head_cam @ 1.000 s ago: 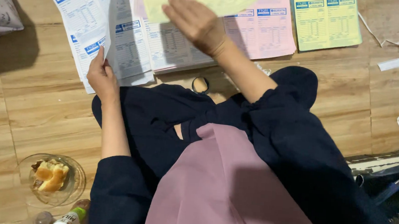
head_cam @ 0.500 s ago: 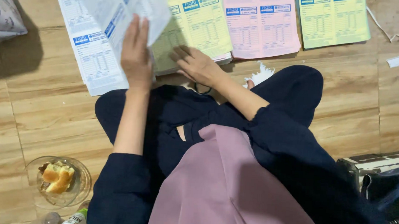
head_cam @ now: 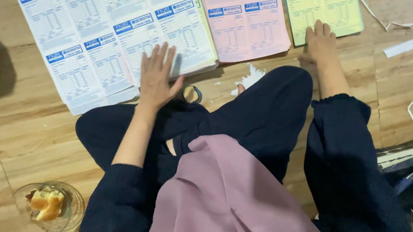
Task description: Sorting and organizing a stack of multi-colored paper forms while sitting on the floor
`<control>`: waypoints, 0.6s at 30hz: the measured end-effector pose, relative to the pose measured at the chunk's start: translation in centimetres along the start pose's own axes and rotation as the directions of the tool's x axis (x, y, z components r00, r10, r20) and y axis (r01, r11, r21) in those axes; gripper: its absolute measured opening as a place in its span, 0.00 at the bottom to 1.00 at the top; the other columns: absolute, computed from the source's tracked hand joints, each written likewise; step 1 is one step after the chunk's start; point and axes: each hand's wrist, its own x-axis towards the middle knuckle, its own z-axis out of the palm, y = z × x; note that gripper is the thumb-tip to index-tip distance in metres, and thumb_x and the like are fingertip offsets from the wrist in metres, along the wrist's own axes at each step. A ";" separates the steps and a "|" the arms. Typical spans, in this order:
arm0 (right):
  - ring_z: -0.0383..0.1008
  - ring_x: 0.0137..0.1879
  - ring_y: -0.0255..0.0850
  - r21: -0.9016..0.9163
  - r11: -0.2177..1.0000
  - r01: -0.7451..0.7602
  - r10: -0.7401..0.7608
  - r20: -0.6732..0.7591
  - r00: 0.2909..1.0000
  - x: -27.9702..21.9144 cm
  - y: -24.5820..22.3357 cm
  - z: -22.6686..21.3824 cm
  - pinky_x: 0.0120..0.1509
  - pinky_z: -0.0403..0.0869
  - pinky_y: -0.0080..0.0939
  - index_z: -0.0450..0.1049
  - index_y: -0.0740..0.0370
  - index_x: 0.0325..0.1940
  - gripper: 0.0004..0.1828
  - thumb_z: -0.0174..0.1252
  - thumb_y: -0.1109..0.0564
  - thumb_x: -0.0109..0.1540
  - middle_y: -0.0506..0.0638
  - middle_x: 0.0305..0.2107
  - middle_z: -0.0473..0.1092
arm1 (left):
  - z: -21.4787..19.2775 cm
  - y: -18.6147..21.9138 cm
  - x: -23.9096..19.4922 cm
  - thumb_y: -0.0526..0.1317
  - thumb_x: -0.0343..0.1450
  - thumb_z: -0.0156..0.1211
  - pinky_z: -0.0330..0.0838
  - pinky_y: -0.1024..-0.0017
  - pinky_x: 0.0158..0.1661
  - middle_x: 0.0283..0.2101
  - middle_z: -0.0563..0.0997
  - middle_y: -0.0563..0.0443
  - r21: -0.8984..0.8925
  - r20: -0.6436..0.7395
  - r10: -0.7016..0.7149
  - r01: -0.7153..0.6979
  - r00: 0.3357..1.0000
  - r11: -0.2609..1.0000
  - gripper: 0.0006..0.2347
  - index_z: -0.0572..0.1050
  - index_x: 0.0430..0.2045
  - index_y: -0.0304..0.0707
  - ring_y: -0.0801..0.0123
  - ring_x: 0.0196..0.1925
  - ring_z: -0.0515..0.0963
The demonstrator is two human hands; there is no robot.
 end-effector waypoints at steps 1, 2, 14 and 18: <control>0.46 0.63 0.60 0.060 0.998 0.013 -0.010 -0.053 0.999 -0.9 0.4 0.6 0.59 0.56 0.60 0.53 0.67 0.60 0.47 0.65 0.45 0.45 0.66 0.58 0.49 | -0.6 -0.7 -0.6 0.53 0.70 0.38 0.36 0.51 0.63 0.66 0.46 0.45 -0.009 -0.018 -0.042 0.041 0.999 0.999 0.27 0.46 0.62 0.43 0.55 0.68 0.45; 0.46 0.63 0.60 0.065 0.998 0.007 -0.004 -0.051 0.999 -1.6 0.7 0.8 0.59 0.56 0.60 0.53 0.67 0.60 0.47 0.65 0.45 0.45 0.66 0.58 0.49 | -1.7 -1.4 -1.2 0.53 0.70 0.38 0.36 0.51 0.63 0.66 0.46 0.45 -0.008 -0.014 -0.035 0.035 0.999 0.999 0.27 0.46 0.62 0.43 0.55 0.68 0.45; 0.60 0.24 0.34 0.683 0.672 0.285 0.555 -0.720 0.416 3.1 3.3 1.7 0.27 0.62 0.34 0.70 0.60 0.23 0.03 0.56 0.63 0.51 0.45 0.17 0.65 | -2.8 -9.2 -5.9 0.48 0.48 0.71 0.45 0.33 0.50 0.63 0.46 0.39 0.236 0.360 -0.575 0.524 0.735 0.818 0.47 0.45 0.58 0.37 0.41 0.62 0.48; 0.58 0.25 0.39 0.307 0.911 0.275 0.241 -0.938 0.249 3.0 -4.9 -7.1 0.27 0.59 0.38 0.65 0.63 0.37 0.05 0.49 0.63 0.57 0.51 0.25 0.64 | -1.3 -9.7 -6.2 0.44 0.52 0.70 0.63 0.49 0.41 0.57 0.52 0.42 0.341 0.385 -0.569 0.461 0.726 0.819 0.39 0.50 0.54 0.37 0.45 0.51 0.61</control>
